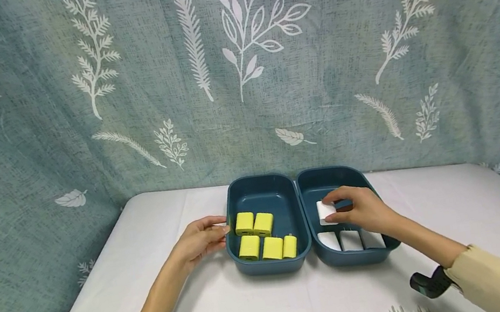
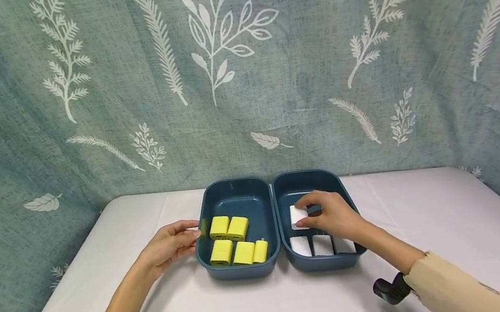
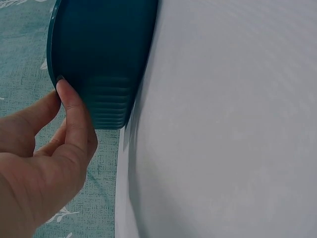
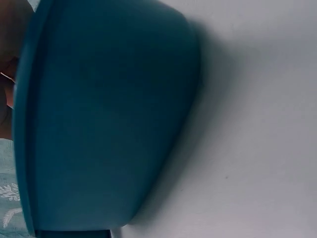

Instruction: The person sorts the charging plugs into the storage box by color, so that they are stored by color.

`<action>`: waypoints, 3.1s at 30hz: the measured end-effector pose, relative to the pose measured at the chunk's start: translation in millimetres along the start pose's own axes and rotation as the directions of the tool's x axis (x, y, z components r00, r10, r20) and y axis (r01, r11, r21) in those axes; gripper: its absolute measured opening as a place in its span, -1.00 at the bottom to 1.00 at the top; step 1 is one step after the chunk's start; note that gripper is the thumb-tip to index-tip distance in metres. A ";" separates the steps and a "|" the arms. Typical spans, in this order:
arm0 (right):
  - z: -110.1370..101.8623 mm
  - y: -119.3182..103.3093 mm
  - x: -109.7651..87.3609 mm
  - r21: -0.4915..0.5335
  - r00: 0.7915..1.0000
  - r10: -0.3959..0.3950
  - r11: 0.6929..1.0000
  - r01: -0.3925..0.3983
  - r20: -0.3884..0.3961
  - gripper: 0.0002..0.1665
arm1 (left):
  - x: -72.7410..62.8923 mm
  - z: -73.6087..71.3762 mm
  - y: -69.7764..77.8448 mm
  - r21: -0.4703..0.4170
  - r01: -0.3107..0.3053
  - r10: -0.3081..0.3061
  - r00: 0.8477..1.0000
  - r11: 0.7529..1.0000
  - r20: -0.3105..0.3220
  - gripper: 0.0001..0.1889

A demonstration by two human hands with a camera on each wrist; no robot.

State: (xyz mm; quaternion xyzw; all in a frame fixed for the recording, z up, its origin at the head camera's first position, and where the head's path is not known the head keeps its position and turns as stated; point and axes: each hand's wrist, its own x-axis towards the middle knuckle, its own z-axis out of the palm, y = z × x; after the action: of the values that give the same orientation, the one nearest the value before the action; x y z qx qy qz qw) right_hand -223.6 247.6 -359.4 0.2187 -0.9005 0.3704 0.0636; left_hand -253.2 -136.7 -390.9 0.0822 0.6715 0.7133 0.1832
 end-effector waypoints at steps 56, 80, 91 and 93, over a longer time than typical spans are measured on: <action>13.6 -6.3 -7.8 -0.032 0.999 -0.042 0.999 0.043 0.023 -0.66 | 1.8 -1.4 -0.8 0.002 0.003 -0.003 1.000 1.000 -0.013 -0.56; -0.1 -27.2 -59.8 -0.006 0.985 -0.123 0.992 0.123 -0.124 -0.73 | 1.3 -0.3 -1.0 -0.002 0.004 -0.004 1.000 1.000 -0.005 -0.56; -0.3 -34.3 -77.6 0.001 0.935 -0.295 0.954 0.301 -0.198 -0.51 | 1.6 -1.4 -3.0 0.005 0.001 -0.001 1.000 1.000 0.011 -0.53; 0.6 -34.7 -81.7 0.004 0.931 -0.306 0.950 0.313 -0.197 -0.50 | 1.3 -1.5 -3.1 0.007 0.001 -0.001 1.000 1.000 0.006 -0.53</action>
State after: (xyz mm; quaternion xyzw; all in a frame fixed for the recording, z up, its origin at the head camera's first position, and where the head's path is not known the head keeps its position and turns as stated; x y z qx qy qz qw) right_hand -135.0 253.6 -360.3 0.3214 -0.8378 0.3909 0.2049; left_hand -254.5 -137.5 -394.3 0.0850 0.6735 0.7105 0.1853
